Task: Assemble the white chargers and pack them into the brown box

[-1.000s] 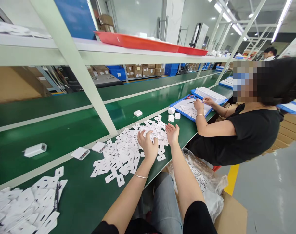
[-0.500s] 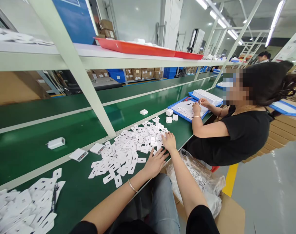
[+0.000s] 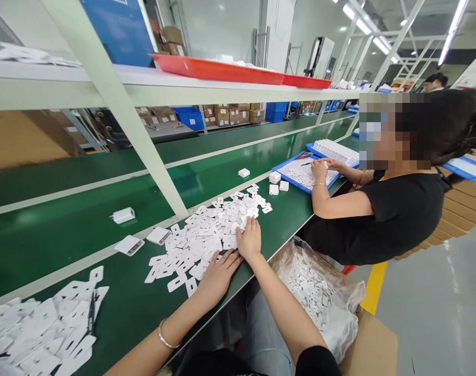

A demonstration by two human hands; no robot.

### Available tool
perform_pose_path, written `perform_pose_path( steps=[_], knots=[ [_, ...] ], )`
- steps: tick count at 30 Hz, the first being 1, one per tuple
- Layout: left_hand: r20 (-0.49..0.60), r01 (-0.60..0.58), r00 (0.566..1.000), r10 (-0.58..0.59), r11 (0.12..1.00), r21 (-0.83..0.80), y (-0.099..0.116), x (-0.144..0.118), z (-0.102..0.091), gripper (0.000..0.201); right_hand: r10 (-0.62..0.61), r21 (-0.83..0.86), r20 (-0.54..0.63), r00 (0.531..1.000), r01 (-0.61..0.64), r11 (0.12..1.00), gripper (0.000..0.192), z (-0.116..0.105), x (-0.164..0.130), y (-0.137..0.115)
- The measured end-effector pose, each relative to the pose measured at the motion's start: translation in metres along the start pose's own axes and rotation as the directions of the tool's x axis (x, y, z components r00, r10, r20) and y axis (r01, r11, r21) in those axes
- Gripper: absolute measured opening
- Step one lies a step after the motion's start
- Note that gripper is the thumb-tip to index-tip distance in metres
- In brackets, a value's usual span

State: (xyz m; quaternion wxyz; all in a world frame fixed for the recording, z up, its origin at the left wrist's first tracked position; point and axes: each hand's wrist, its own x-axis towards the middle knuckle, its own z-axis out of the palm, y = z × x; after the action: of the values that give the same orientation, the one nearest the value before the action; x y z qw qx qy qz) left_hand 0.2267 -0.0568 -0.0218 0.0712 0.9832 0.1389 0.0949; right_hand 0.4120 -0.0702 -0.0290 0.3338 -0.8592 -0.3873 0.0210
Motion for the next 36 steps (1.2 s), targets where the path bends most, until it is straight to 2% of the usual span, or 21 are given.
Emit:
perform_pose_path(
  steps=[3, 5, 9, 13, 16, 20, 25, 28, 30, 32, 36],
  knots=[
    [-0.059, 0.118, 0.991, -0.116, 0.993, 0.03, 0.011, -0.007, 0.003, 0.062, -0.035, 0.004, 0.026, 0.999, 0.035, 0.999, 0.073, 0.002, -0.009, -0.012],
    [-0.118, 0.155, 0.982, -0.151, 0.988, 0.026, 0.021, -0.009, 0.006, 0.057, -0.055, 0.004, 0.033, 0.998, 0.055, 0.998, 0.073, -0.002, -0.012, -0.014],
    [-0.16, 0.054, 0.985, -0.066, 0.996, -0.078, 0.037, -0.009, 0.009, 0.058, -0.124, -0.035, 0.012, 0.992, 0.125, 0.992, 0.07, -0.022, -0.008, -0.002],
    [-0.104, -0.08, 0.993, 0.061, 0.977, -0.196, 0.038, -0.009, 0.014, 0.069, -0.227, -0.11, -0.05, 0.973, 0.22, 0.969, 0.062, -0.044, 0.014, 0.026],
    [-0.056, -0.176, 0.984, 0.169, 0.966, -0.188, 0.033, -0.009, 0.022, 0.079, -0.249, -0.114, -0.075, 0.965, 0.24, 0.964, 0.06, -0.054, 0.049, 0.043],
    [-0.077, -0.28, 0.959, 0.272, 0.952, -0.127, 0.026, -0.005, 0.034, 0.075, -0.27, -0.082, -0.023, 0.963, 0.268, 0.96, 0.06, -0.051, 0.119, 0.048],
    [-0.208, -0.274, 0.942, 0.264, 0.962, -0.019, 0.03, 0.001, 0.056, 0.066, -0.187, -0.011, 0.056, 0.981, 0.188, 0.982, 0.063, -0.027, 0.208, 0.043],
    [-0.345, -0.206, 0.912, 0.22, 0.975, 0.078, 0.037, 0.004, 0.071, 0.053, -0.107, 0.031, 0.09, 0.99, 0.104, 0.994, 0.063, -0.016, 0.238, 0.043],
    [-0.454, -0.147, 0.872, 0.183, 0.982, 0.114, 0.041, 0.007, 0.074, 0.041, -0.067, 0.06, 0.121, 0.99, 0.06, 0.996, 0.06, -0.013, 0.245, 0.042],
    [-0.511, -0.12, 0.843, 0.166, 0.985, 0.121, 0.04, 0.008, 0.069, 0.036, -0.047, 0.095, 0.157, 0.987, 0.032, 0.995, 0.057, -0.013, 0.241, 0.039],
    [-0.455, -0.186, 0.868, 0.198, 0.98, 0.071, 0.032, 0.009, 0.043, 0.043, -0.061, 0.181, 0.228, 0.972, 0.02, 0.983, 0.056, -0.016, 0.215, 0.026]
  ],
)
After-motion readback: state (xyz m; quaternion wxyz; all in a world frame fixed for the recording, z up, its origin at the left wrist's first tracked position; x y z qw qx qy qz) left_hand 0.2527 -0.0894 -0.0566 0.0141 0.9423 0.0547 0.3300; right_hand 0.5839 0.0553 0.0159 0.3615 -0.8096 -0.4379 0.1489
